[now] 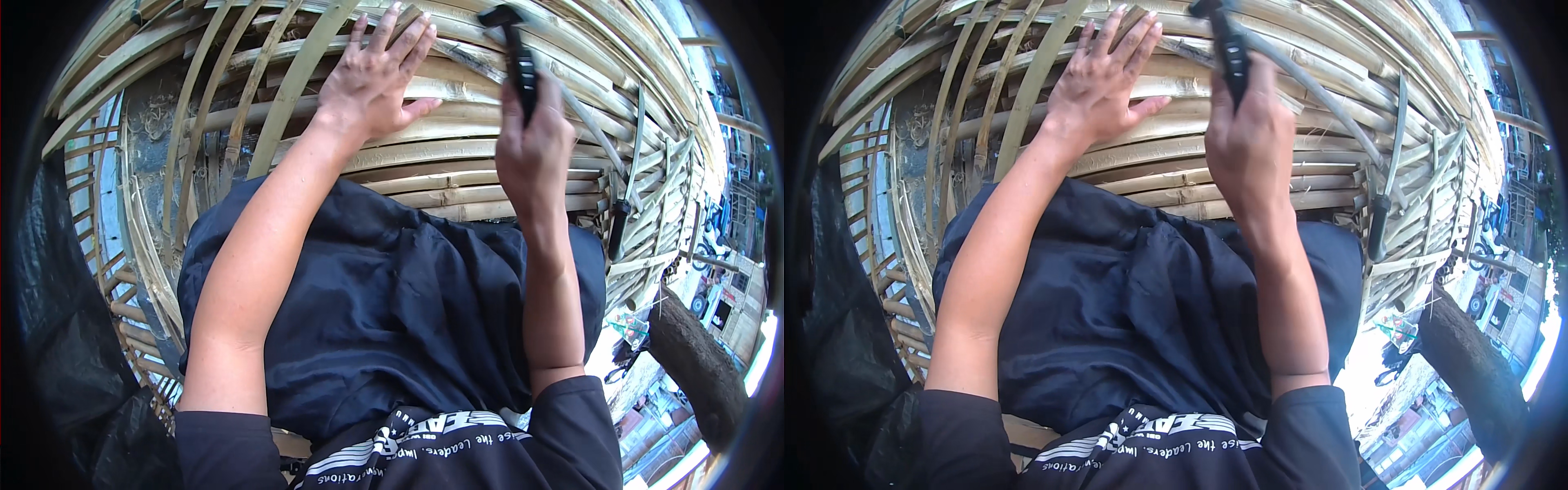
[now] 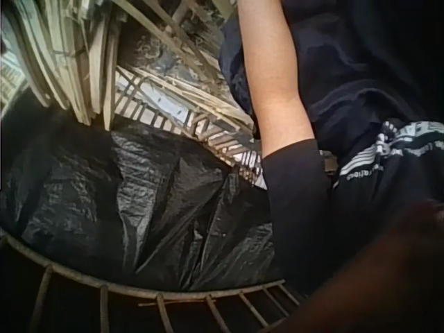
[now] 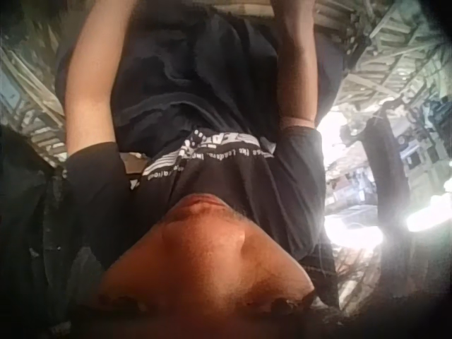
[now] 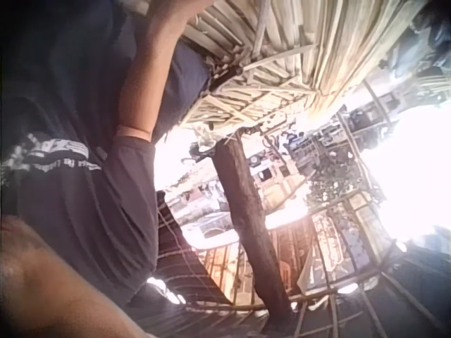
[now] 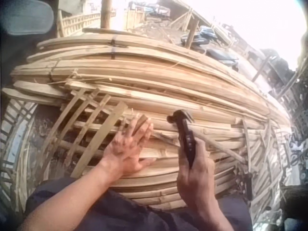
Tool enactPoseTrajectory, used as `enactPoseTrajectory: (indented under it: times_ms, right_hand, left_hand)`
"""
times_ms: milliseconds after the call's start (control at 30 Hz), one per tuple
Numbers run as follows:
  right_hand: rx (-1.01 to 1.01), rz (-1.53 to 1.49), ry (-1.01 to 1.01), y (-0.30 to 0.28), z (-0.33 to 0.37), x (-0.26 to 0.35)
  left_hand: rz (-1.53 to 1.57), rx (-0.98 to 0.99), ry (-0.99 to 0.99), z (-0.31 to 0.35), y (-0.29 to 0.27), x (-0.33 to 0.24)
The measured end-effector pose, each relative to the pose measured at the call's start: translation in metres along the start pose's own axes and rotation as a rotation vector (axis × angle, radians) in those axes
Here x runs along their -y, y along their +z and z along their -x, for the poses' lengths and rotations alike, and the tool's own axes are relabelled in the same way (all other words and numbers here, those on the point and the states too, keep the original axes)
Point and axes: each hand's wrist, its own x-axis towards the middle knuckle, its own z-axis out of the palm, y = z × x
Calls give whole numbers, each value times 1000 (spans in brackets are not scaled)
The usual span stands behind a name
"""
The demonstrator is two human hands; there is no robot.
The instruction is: The person hammers a metal pin into layered bamboo strips using a hammer to secure them. They hold the bamboo strips in place with one hand while striking the pin.
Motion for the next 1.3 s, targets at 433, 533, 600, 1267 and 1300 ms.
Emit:
enactPoseTrajectory:
  times_ms: [433,533,600,1267,1300]
  right_hand:
    - [131,94,-10,12,-7,-19]
    - [-255,-104,-75,14,3,-10]
    - [-5,66,-39,14,4,-19]
    - [-387,-391,-16,22,8,-12]
    - [-141,-89,-104,17,7,-21]
  left_hand:
    - [35,7,0,2,-3,0]
    - [-17,4,-6,2,-5,-4]
    - [71,6,-5,1,-3,-3]
    - [6,-53,3,-1,2,-2]
    - [-13,-29,5,0,1,-3]
